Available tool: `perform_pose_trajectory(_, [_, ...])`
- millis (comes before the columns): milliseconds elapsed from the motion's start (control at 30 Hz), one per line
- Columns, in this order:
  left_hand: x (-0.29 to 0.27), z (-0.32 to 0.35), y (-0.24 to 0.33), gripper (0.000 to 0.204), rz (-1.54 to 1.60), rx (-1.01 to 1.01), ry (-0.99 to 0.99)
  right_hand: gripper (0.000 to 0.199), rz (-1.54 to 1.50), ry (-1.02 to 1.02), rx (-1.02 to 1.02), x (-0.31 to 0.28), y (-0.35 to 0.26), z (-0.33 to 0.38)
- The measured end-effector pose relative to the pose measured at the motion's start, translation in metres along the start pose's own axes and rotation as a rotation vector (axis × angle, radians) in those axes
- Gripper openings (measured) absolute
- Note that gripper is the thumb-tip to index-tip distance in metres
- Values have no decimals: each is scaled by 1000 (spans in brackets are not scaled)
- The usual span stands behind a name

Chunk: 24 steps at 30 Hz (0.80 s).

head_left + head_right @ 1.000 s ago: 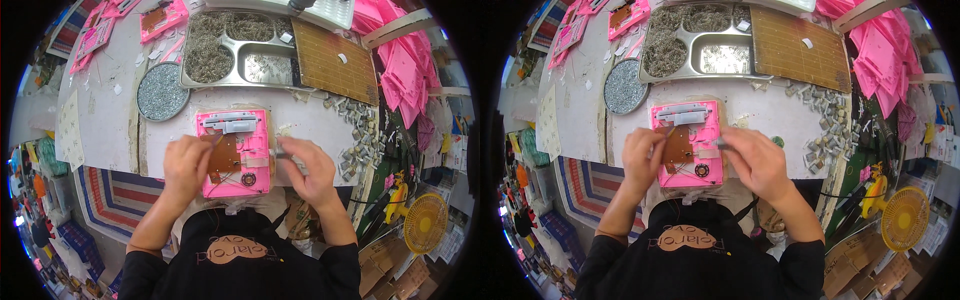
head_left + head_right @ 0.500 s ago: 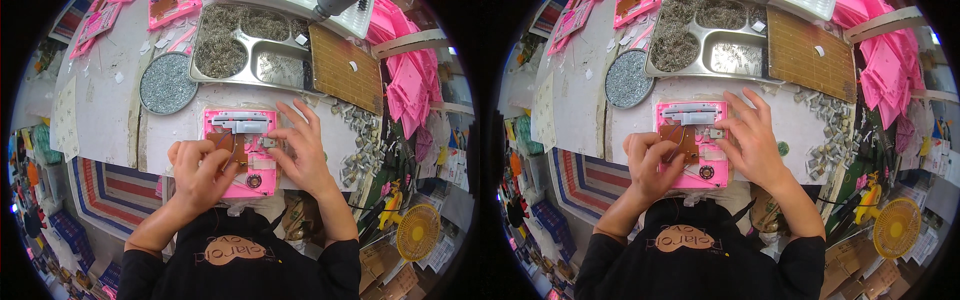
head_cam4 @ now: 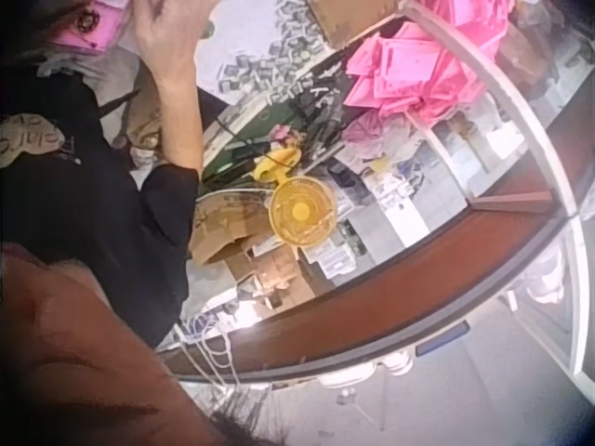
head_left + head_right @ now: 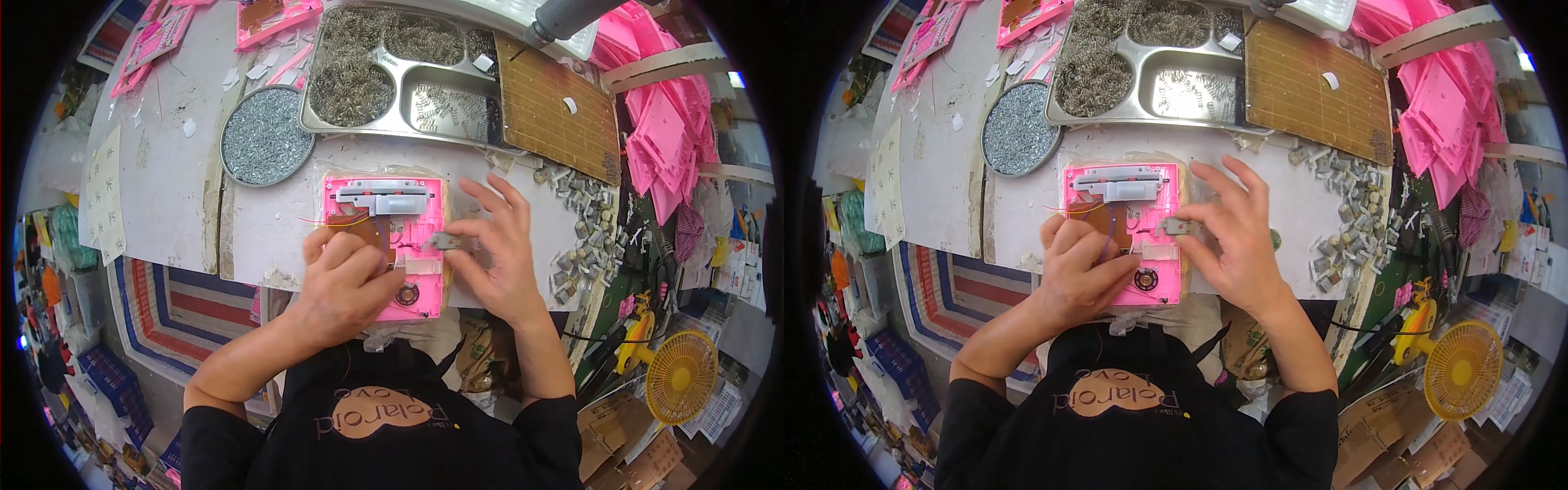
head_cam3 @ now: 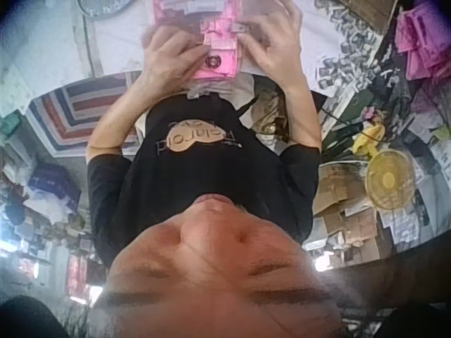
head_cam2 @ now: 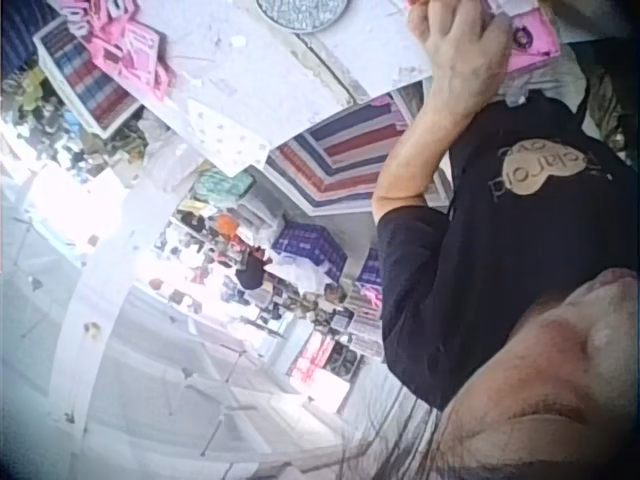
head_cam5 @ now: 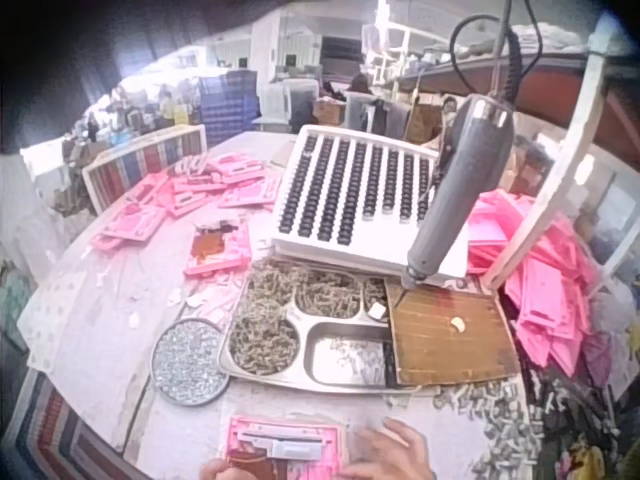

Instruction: Assembling and soldering components of a pink toy device at a factory workstation.

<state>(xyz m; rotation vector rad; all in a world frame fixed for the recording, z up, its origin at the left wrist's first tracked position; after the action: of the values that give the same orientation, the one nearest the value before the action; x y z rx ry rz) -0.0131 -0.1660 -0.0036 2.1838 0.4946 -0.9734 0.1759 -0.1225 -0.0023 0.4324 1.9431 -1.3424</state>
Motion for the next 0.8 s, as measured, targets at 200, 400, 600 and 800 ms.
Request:
perform_pose_trajectory(200, [-6,16,-5,24,3,-29,5,24,-3,-56,-3,19,-3,-10])
perform_pose_trajectory(400, [-14,17,-12,23,132,-54,18,24,94,-98,6,25,-7,-15])
perform_pose_trajectory(600, [-32,15,-49,20,-113,-356,248,22,140,-128,45,19,-11,-22])
perform_pose_trajectory(800, [-25,23,-39,17,-118,-181,149,14,203,8,-263,32,-61,-42])
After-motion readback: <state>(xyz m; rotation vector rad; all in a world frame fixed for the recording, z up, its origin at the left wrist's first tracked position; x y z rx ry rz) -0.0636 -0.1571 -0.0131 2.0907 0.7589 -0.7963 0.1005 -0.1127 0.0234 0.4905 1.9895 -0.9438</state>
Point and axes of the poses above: each hand's wrist, its own z-axis away from the middle knuckle, its own x-axis out of the palm, y = z × x, the point moved 6 cm from there along -z, towards the middle knuckle, and after that the axes turned 4 degrees about x, right-handed, at the moved point
